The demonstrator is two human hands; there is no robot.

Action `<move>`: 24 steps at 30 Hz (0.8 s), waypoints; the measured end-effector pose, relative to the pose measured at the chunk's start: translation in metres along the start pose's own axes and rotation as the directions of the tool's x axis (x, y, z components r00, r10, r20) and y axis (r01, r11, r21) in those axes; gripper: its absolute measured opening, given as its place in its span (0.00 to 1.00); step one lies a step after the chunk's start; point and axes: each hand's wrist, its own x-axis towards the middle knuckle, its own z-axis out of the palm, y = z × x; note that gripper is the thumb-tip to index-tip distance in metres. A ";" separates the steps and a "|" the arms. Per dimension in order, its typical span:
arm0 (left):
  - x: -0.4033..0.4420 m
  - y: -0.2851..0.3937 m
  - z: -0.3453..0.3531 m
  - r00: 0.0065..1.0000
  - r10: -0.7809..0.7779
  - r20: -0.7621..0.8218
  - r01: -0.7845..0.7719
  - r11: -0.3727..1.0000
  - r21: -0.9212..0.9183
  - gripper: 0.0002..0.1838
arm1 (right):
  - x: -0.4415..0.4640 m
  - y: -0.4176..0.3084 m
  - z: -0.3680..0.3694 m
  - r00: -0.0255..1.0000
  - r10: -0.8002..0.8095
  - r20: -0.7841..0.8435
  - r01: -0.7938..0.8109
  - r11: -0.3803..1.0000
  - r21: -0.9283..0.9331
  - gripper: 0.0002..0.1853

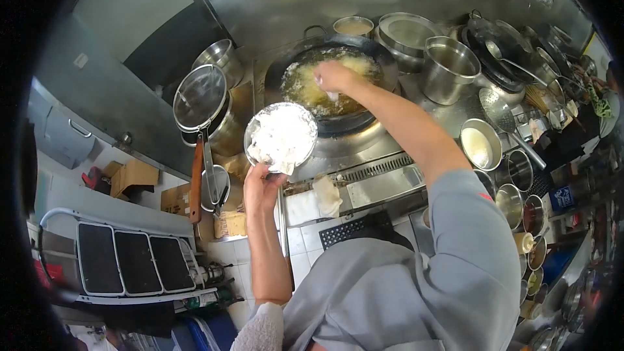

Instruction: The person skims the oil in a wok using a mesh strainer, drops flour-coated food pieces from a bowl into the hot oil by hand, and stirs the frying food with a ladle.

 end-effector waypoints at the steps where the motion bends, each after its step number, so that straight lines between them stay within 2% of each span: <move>1: -0.001 0.000 -0.002 1.000 0.015 0.001 -0.015 1.000 0.004 0.22 | 0.002 0.005 0.010 1.000 0.012 0.009 -0.011 0.998 -0.067 0.12; 3: -0.004 -0.001 -0.006 1.000 0.027 0.013 -0.027 1.000 0.003 0.21 | 0.004 0.006 0.019 0.999 0.036 0.033 -0.029 0.979 -0.203 0.11; 6: -0.007 0.004 -0.009 1.000 0.020 0.019 -0.020 1.000 -0.006 0.19 | 0.013 -0.014 -0.012 0.986 0.062 -0.157 -0.076 0.994 -0.082 0.11; 8: -0.013 0.009 -0.006 1.000 0.013 -0.004 -0.013 1.000 -0.015 0.17 | -0.016 -0.087 -0.053 0.929 -0.288 -0.232 0.325 0.935 0.142 0.10; 9: -0.011 0.008 -0.005 1.000 0.005 -0.006 -0.005 1.000 -0.025 0.17 | -0.035 -0.120 -0.064 0.946 -0.311 -0.091 0.324 0.917 0.234 0.12; 11: -0.012 0.011 -0.002 1.000 -0.005 0.016 0.006 1.000 -0.028 0.17 | -0.060 -0.153 -0.055 0.840 -0.539 0.060 0.506 0.818 0.273 0.12; 12: -0.012 0.012 0.000 0.999 -0.013 0.029 0.014 0.999 -0.029 0.17 | -0.068 -0.162 -0.044 0.841 -0.518 0.154 0.479 0.846 0.233 0.16; 14: -0.008 0.009 -0.003 0.999 -0.023 0.031 0.023 0.999 -0.023 0.16 | -0.077 -0.163 -0.021 0.803 -0.570 0.177 0.568 0.820 0.067 0.19; 17: -0.003 0.010 0.000 0.997 -0.059 0.046 0.060 0.998 -0.025 0.15 | -0.081 -0.159 -0.022 0.812 -0.516 0.274 0.530 0.848 0.027 0.20; 20: 0.001 0.005 0.001 0.996 -0.083 0.036 0.085 0.996 -0.035 0.13 | -0.089 -0.146 -0.033 0.787 -0.551 0.278 0.569 0.822 0.017 0.19; 23: 0.009 0.001 0.008 0.997 -0.065 0.036 0.067 0.997 -0.046 0.13 | -0.062 -0.112 -0.032 0.840 -0.479 0.256 0.496 0.868 -0.001 0.19; 24: 0.015 0.000 0.008 0.998 -0.057 0.032 0.058 0.997 -0.056 0.14 | -0.055 -0.104 -0.036 0.855 -0.496 0.150 0.498 0.867 0.029 0.19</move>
